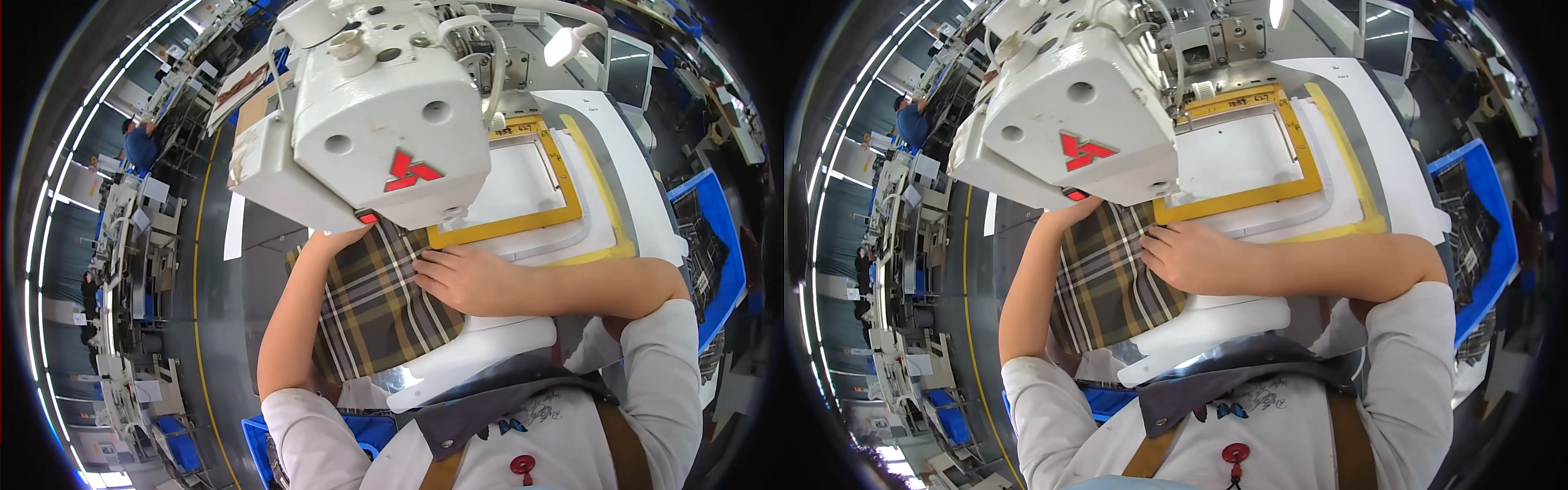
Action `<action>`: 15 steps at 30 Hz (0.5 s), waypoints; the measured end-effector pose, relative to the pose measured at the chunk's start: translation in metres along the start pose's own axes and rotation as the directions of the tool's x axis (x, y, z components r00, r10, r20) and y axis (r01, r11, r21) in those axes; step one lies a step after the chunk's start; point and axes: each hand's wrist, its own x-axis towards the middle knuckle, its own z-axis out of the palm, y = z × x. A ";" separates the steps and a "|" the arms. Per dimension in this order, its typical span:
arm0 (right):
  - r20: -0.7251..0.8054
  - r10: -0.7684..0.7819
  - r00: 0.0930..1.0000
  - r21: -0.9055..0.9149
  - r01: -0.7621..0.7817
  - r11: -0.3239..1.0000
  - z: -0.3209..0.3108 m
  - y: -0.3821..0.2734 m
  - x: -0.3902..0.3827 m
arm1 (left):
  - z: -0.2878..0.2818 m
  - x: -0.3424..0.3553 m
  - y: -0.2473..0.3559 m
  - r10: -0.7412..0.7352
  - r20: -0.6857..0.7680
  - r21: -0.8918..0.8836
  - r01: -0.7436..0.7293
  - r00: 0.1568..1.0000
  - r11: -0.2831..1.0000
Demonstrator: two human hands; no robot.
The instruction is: Operating an automated industrial sewing machine to embroider brand patches onto plaid fabric pieces.
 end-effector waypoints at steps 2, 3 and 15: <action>-0.001 0.010 1.000 -0.036 -0.010 0.999 -0.002 -0.002 -0.006 | 0.010 0.005 -0.001 0.024 -0.037 0.095 -0.020 0.999 0.995; -0.002 0.014 1.000 -0.073 -0.014 0.997 -0.003 -0.003 -0.009 | 0.013 0.007 -0.004 0.029 -0.029 0.094 -0.027 0.999 0.995; -0.055 0.110 0.992 -0.268 -0.121 0.956 -0.022 0.017 -0.067 | -0.045 -0.022 0.001 -0.157 0.366 -0.041 0.184 0.917 0.982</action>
